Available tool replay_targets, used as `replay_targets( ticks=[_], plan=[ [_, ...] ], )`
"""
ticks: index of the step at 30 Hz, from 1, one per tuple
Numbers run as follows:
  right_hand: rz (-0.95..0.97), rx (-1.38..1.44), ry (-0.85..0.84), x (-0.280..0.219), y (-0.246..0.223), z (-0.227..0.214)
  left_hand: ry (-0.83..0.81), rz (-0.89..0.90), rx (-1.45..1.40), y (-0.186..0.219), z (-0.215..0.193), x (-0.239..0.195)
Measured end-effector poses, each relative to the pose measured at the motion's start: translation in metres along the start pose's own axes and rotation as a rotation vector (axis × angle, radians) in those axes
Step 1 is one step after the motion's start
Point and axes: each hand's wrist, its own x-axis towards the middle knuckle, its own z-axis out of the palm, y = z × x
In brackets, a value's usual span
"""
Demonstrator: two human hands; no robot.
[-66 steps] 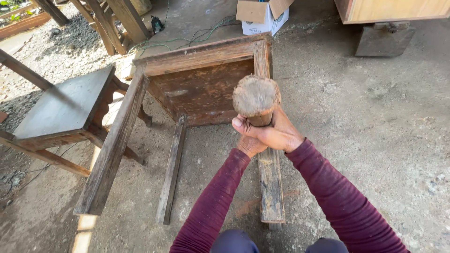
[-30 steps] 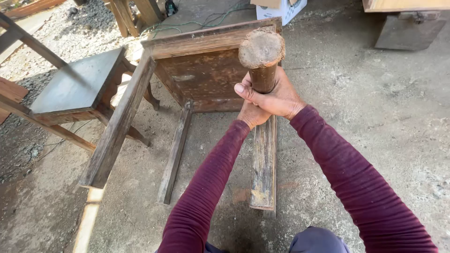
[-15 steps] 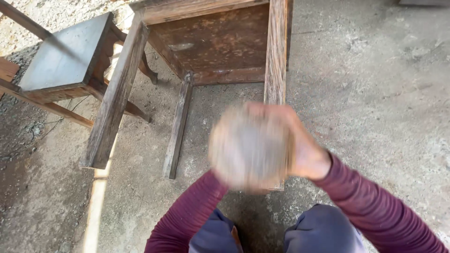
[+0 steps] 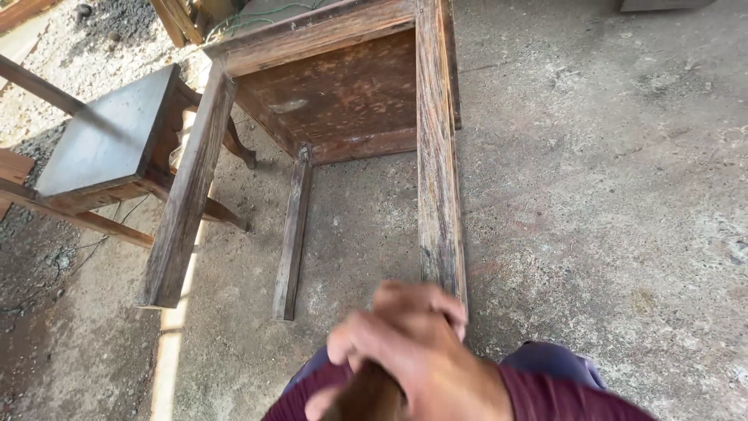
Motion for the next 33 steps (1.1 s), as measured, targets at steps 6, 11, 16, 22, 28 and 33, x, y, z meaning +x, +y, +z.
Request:
replay_targets(
  ticks=[6,11,16,22,28,33],
  plan=[
    [-0.281,-0.041,-0.216,0.119,0.082,-0.065,0.193,0.049,0.218,-0.044,-0.034,0.041],
    [0.099,0.053,-0.070,0.160,0.138,-0.093,0.268,0.133,0.367,-0.066,-0.044,0.070],
    [0.303,0.161,0.013,0.154,0.167,-0.097,0.187,0.159,0.588,-0.086,-0.050,0.070],
    [0.075,0.012,-0.004,0.152,0.169,-0.094,0.174,0.092,0.475,-0.089,-0.055,0.061],
    [0.185,0.181,0.043,0.149,0.156,-0.111,0.003,-0.223,0.630,-0.005,-0.047,0.066],
    [0.245,0.299,0.106,0.151,0.159,-0.106,-0.054,-0.247,0.621,-0.028,-0.061,0.049]
  ],
)
